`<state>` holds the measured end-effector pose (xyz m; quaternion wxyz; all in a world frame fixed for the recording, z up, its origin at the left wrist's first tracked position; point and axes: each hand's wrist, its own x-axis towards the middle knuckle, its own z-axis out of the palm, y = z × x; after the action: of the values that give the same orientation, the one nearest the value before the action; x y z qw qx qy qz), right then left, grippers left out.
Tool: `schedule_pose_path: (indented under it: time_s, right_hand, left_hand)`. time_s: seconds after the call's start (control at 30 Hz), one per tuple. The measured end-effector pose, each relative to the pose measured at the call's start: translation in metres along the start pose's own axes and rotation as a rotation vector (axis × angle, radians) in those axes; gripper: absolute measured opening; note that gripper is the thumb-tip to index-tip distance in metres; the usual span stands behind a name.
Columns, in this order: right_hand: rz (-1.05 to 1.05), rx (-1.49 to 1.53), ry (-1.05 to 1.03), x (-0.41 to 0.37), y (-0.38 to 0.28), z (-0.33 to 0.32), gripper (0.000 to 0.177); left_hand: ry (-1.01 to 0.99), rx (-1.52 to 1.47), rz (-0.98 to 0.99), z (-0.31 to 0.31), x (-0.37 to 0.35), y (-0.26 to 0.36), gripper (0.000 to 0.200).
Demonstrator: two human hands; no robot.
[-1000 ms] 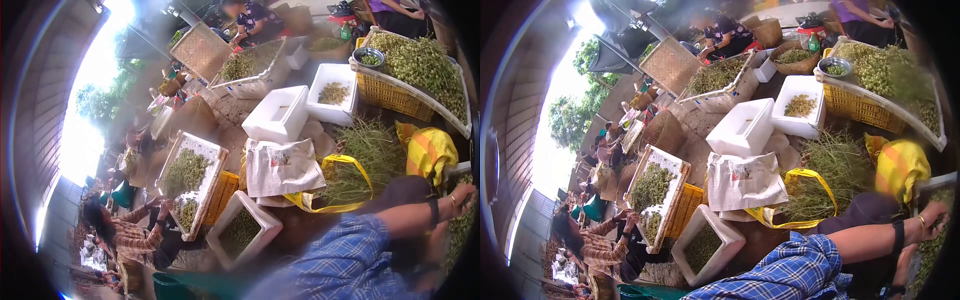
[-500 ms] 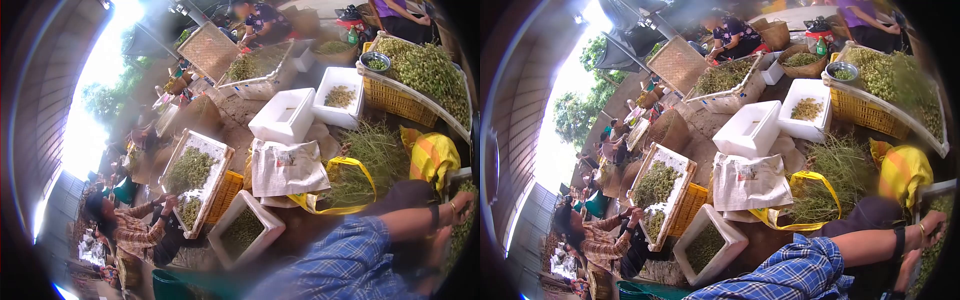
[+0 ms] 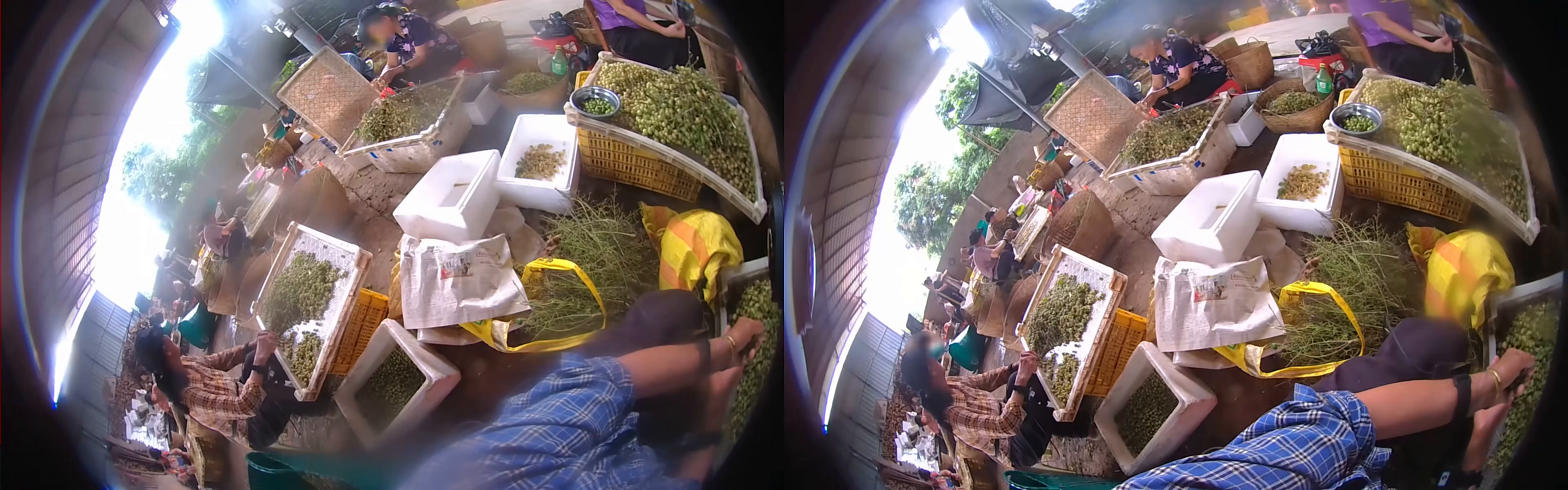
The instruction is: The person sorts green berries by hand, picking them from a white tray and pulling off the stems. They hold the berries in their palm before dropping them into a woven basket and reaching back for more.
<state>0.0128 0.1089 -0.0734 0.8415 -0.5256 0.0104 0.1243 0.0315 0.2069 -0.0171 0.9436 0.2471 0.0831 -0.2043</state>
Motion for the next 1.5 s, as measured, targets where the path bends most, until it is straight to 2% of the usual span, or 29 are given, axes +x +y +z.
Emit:
schedule_pose_path:
  time_s: [0.27, 0.3, 0.4, 0.43, 0.5, 0.57, 0.6, 0.67, 0.7, 0.77, 0.83, 1.0, 1.07, 1.1, 1.17, 1.23, 1.3, 1.4, 1.47, 1.5]
  right_hand:
    - [0.015, 0.027, 0.005, 0.002, 0.002, -0.003, 0.031]
    - [0.021, 0.04, 0.011, 0.002, 0.003, -0.001, 0.032]
    - [0.034, 0.06, 0.011, 0.001, 0.004, 0.001, 0.032]
    - [0.041, 0.062, 0.012, 0.002, 0.003, -0.001, 0.033]
    - [0.047, 0.068, 0.02, 0.003, 0.002, -0.003, 0.033]
    - [0.052, 0.083, 0.021, 0.006, 0.001, -0.003, 0.034]
    - [0.057, 0.091, 0.019, 0.007, 0.001, -0.001, 0.034]
    - [0.067, 0.096, 0.017, 0.009, 0.002, 0.0, 0.035]
    - [0.071, 0.099, 0.018, 0.011, 0.002, -0.001, 0.035]
    - [0.073, 0.113, 0.02, 0.014, 0.004, -0.006, 0.035]
    - [0.077, 0.123, 0.023, 0.013, 0.003, -0.007, 0.036]
    - [0.076, 0.143, 0.032, 0.013, 0.008, -0.017, 0.037]
    - [0.075, 0.154, 0.036, 0.011, 0.009, -0.02, 0.038]
    - [0.075, 0.159, 0.039, 0.01, 0.009, -0.02, 0.038]
    - [0.072, 0.166, 0.043, 0.009, 0.009, -0.022, 0.039]
    - [0.072, 0.174, 0.049, 0.008, 0.01, -0.027, 0.039]
    - [0.068, 0.187, 0.053, 0.009, 0.011, -0.032, 0.04]
    - [0.067, 0.21, 0.063, 0.011, 0.011, -0.035, 0.04]
    - [0.061, 0.231, 0.08, 0.012, 0.011, -0.039, 0.041]
    - [0.057, 0.242, 0.094, 0.013, 0.01, -0.041, 0.041]
  left_hand:
    - [0.055, 0.004, 0.17, -0.015, 0.022, -0.033, 0.01]
    - [0.073, 0.009, 0.235, -0.021, 0.033, -0.044, 0.01]
    - [0.132, -0.074, 0.626, -0.044, 0.073, -0.088, 0.012]
    - [0.187, 0.282, 0.38, -0.058, 0.075, -0.083, 0.012]
    - [0.196, 0.308, 0.343, -0.065, 0.08, -0.087, 0.009]
    - [0.192, 0.196, 0.457, -0.074, 0.102, -0.104, 0.006]
    - [0.191, 0.065, 0.591, -0.088, 0.129, -0.132, 0.005]
    - [0.195, -0.087, 0.735, -0.088, 0.13, -0.14, 0.006]
    - [0.195, -0.102, 0.742, -0.065, 0.101, -0.128, 0.008]
    - [0.134, -0.08, 0.519, -0.036, 0.044, -0.083, 0.011]
    - [0.012, -0.009, 0.058, -0.019, 0.008, -0.035, 0.013]
    - [0.056, -0.059, 0.132, -0.019, 0.028, -0.05, 0.015]
    - [0.168, -0.098, 0.281, -0.028, 0.054, -0.073, 0.015]
    - [0.252, -0.132, 0.407, -0.043, 0.095, -0.107, 0.015]
    - [0.278, -0.132, 0.399, -0.048, 0.102, -0.112, 0.014]
    - [0.161, -0.058, 0.131, -0.038, 0.049, -0.062, 0.014]
    - [0.144, -0.05, 0.151, -0.038, 0.04, -0.055, 0.013]
    - [0.11, 0.081, 0.318, -0.051, 0.057, -0.059, 0.015]
    - [0.155, 0.169, 0.317, -0.052, 0.059, -0.059, 0.018]
    - [0.212, 0.194, 0.237, -0.044, 0.042, -0.05, 0.02]
